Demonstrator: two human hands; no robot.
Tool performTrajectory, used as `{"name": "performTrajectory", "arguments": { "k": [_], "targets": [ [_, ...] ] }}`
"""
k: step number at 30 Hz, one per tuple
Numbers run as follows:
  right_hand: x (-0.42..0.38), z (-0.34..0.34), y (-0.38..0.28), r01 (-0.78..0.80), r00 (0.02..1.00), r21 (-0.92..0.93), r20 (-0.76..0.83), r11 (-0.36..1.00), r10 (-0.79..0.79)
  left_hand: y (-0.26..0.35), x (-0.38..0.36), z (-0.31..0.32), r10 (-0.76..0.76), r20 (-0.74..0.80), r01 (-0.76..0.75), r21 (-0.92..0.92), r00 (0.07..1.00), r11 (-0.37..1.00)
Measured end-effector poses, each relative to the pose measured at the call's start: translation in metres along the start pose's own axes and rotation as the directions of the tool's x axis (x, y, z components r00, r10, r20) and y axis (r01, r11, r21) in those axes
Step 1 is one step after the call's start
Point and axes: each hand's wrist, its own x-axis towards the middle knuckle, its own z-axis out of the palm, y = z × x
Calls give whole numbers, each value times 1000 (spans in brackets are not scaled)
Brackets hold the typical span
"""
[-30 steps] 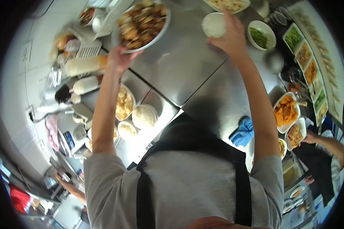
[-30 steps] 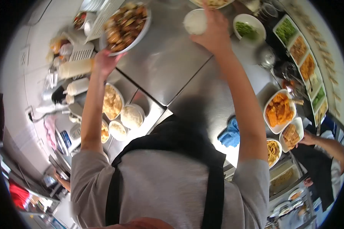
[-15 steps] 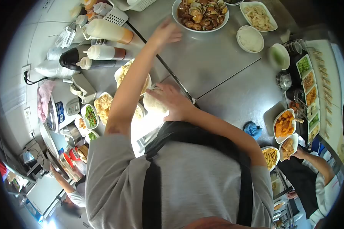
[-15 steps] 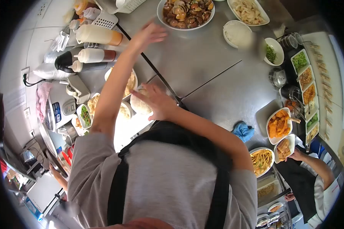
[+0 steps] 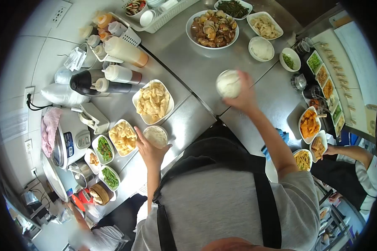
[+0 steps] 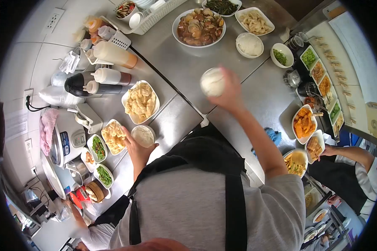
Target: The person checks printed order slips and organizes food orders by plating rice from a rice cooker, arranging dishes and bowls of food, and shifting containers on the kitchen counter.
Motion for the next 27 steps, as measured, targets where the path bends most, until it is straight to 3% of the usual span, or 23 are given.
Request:
{"name": "performTrajectory", "arguments": {
  "k": [6, 10, 14, 16, 18, 21, 24, 25, 27],
  "targets": [
    [35, -30, 53, -147, 974, -29, -176, 989, 140, -1, 3, 7, -16, -4, 16, -39, 1000, 999],
    [43, -32, 71, -110, 976, 3, -189, 994, 109, 26, -11, -6, 64, 80, -60, -57, 995, 997],
    [41, -31, 73, -119, 971, 25, -203, 993, 122, 96, 22, -5, 372, 203, -311, -277, 906, 909],
    [41, -30, 74, -117, 971, 26, -206, 993, 120, 144, 49, 14, 536, 156, -473, -313, 829, 823],
    [41, -32, 73, -99, 971, 23, -217, 995, 101, 187, 75, 43, 608, 113, -568, -258, 786, 782],
    [42, -40, 73, -115, 985, 80, -123, 990, 124, 235, 109, 74, 607, 208, -579, -183, 767, 794],
    [39, -53, 81, -29, 994, -1, -106, 1000, 29, 254, 123, 90, 597, 220, -573, -167, 772, 803],
    [39, -58, 77, -109, 989, -17, -106, 994, 107, 255, 125, 96, 589, 217, -560, -182, 779, 808],
    [50, -70, 70, -100, 977, -52, -192, 994, 88, 257, 131, 104, 570, 206, -534, -209, 795, 820]
  ]
}}
